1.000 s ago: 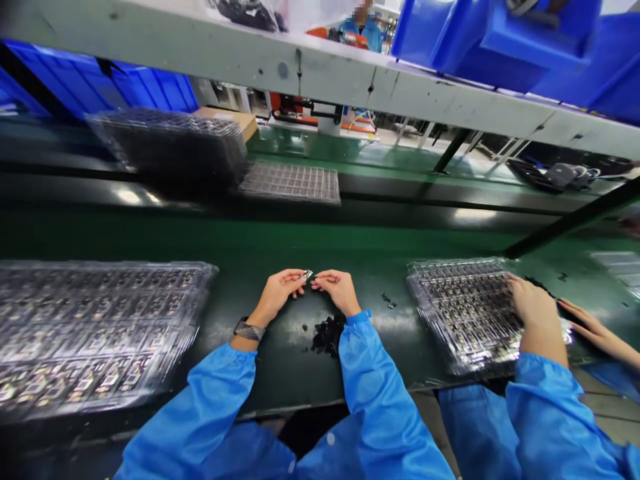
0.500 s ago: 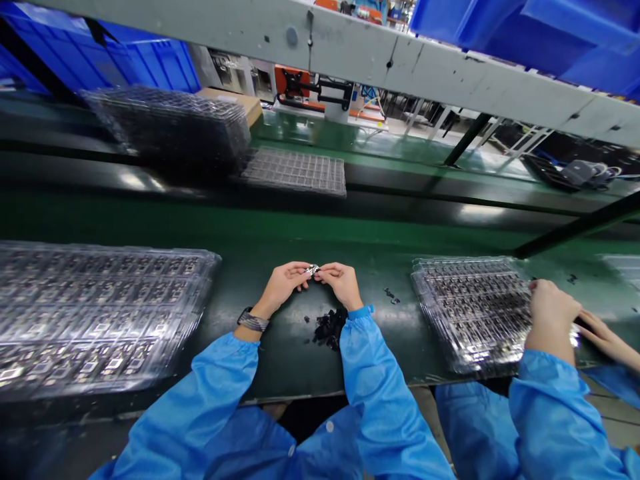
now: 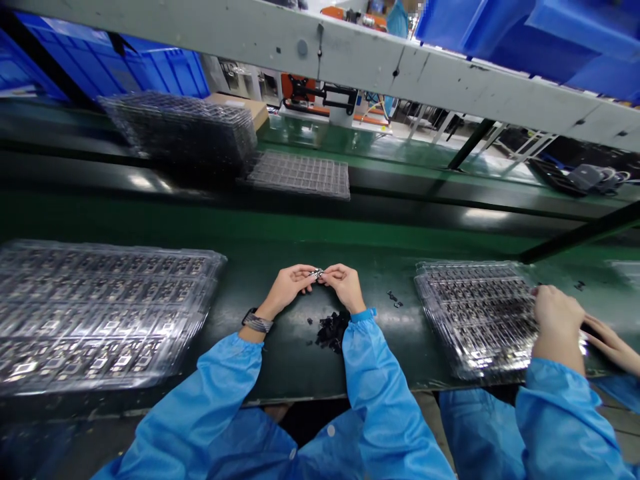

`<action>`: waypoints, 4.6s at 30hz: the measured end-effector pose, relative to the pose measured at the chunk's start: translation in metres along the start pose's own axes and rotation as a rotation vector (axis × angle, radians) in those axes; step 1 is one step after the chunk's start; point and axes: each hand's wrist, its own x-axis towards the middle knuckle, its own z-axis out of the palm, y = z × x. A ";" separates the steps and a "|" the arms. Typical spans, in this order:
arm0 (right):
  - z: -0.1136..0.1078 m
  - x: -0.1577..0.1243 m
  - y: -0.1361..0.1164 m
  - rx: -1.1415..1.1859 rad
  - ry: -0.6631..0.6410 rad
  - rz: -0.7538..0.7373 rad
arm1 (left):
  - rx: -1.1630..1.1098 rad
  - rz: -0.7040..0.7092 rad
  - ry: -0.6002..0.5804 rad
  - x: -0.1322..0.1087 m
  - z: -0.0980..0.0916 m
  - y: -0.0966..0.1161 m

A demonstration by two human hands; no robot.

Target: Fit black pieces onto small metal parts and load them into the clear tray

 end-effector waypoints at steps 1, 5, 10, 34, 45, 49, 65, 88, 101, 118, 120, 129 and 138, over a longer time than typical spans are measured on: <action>0.000 0.000 0.000 0.010 0.002 0.001 | 0.002 0.002 -0.008 0.000 0.000 0.000; 0.001 -0.001 -0.002 0.054 0.000 0.010 | -0.007 0.006 -0.039 0.000 -0.001 -0.003; 0.000 0.000 -0.001 0.073 -0.011 0.019 | -0.059 0.016 -0.051 0.002 -0.003 -0.007; 0.009 -0.002 -0.004 0.092 -0.076 0.008 | 0.014 0.111 0.000 -0.004 0.002 0.007; 0.006 -0.003 -0.006 0.047 -0.082 -0.021 | 0.046 0.109 0.005 -0.005 0.002 0.011; 0.008 -0.001 -0.003 0.045 -0.059 -0.021 | 0.066 0.123 -0.001 -0.005 0.001 0.009; 0.008 -0.001 -0.004 -0.009 -0.029 -0.042 | 0.086 0.103 -0.039 -0.004 0.000 0.005; -0.002 0.002 -0.004 0.127 -0.006 0.031 | 0.833 0.314 0.427 -0.070 0.001 0.052; 0.003 0.006 0.008 -0.048 -0.017 0.019 | 1.427 -0.171 0.806 -0.213 -0.146 0.101; 0.001 0.008 0.007 -0.090 0.028 0.019 | 1.440 -0.109 0.749 -0.188 -0.130 0.085; 0.000 0.008 0.007 -0.096 0.026 0.014 | 1.414 -0.035 0.752 -0.198 -0.129 0.089; -0.003 0.010 0.013 -0.141 0.029 -0.021 | 1.438 0.033 0.907 -0.277 -0.196 0.119; -0.004 0.013 0.018 -0.172 0.040 -0.024 | 1.592 -0.224 0.953 -0.276 -0.239 0.085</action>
